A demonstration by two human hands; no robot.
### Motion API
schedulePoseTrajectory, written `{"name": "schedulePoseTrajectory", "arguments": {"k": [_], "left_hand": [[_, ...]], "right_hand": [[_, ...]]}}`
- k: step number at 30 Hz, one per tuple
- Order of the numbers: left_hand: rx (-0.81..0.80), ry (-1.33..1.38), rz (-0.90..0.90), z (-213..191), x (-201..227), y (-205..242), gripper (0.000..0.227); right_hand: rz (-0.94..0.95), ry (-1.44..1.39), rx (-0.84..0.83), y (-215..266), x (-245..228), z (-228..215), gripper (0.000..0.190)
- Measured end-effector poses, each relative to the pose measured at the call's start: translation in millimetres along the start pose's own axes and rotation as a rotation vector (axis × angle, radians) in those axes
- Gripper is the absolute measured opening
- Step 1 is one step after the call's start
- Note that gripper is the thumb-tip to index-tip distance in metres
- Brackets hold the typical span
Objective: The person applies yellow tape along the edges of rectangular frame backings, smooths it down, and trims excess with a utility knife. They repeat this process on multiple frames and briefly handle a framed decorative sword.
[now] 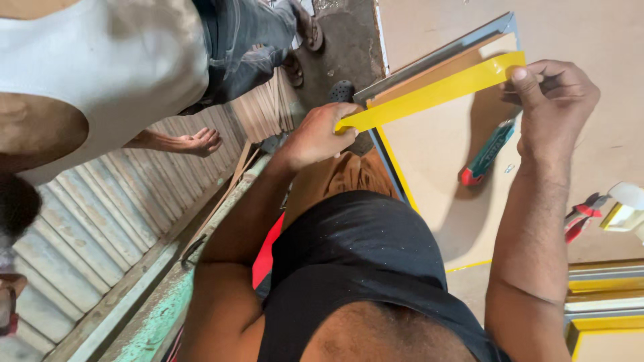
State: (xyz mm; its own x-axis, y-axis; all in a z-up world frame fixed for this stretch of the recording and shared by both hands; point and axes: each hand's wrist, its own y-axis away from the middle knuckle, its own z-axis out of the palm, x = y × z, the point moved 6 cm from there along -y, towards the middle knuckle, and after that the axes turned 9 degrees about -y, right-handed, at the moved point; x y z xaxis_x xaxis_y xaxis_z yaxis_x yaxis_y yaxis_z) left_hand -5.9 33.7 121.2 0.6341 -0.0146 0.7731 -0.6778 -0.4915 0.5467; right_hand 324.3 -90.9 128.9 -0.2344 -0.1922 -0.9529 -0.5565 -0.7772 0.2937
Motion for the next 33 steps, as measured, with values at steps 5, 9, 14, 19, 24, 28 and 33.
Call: {"name": "schedulePoseTrajectory", "arguments": {"k": [5,9,14,19,24,28,33], "left_hand": [[0.006,0.010,-0.066,-7.9,6.1,-13.2,0.029],[0.019,-0.114,-0.111,-12.6,3.1,-22.1,0.039],[0.007,-0.104,-0.156,-2.0,-15.1,-35.8,0.038],[0.142,-0.199,0.028,9.9,-28.3,-50.1,0.037],[0.156,-0.169,0.040,19.9,-45.2,-54.2,0.037],[0.186,-0.188,0.090,21.4,-47.5,-55.3,0.035],[0.236,-0.203,0.137,15.5,-33.9,-53.6,0.030]], "right_hand": [[-0.075,0.127,-0.021,-33.3,16.0,-6.0,0.014],[-0.208,0.397,-0.021,-47.6,22.8,-1.3,0.012],[-0.228,0.447,0.010,-57.0,35.3,-2.4,0.015],[-0.216,0.353,0.049,-56.5,41.0,-4.9,0.013],[-0.235,0.320,0.073,-54.8,41.8,-5.9,0.011],[-0.249,0.349,0.128,-54.3,45.2,-7.6,0.013],[-0.264,0.328,0.149,-56.7,46.6,-6.4,0.013]]}}
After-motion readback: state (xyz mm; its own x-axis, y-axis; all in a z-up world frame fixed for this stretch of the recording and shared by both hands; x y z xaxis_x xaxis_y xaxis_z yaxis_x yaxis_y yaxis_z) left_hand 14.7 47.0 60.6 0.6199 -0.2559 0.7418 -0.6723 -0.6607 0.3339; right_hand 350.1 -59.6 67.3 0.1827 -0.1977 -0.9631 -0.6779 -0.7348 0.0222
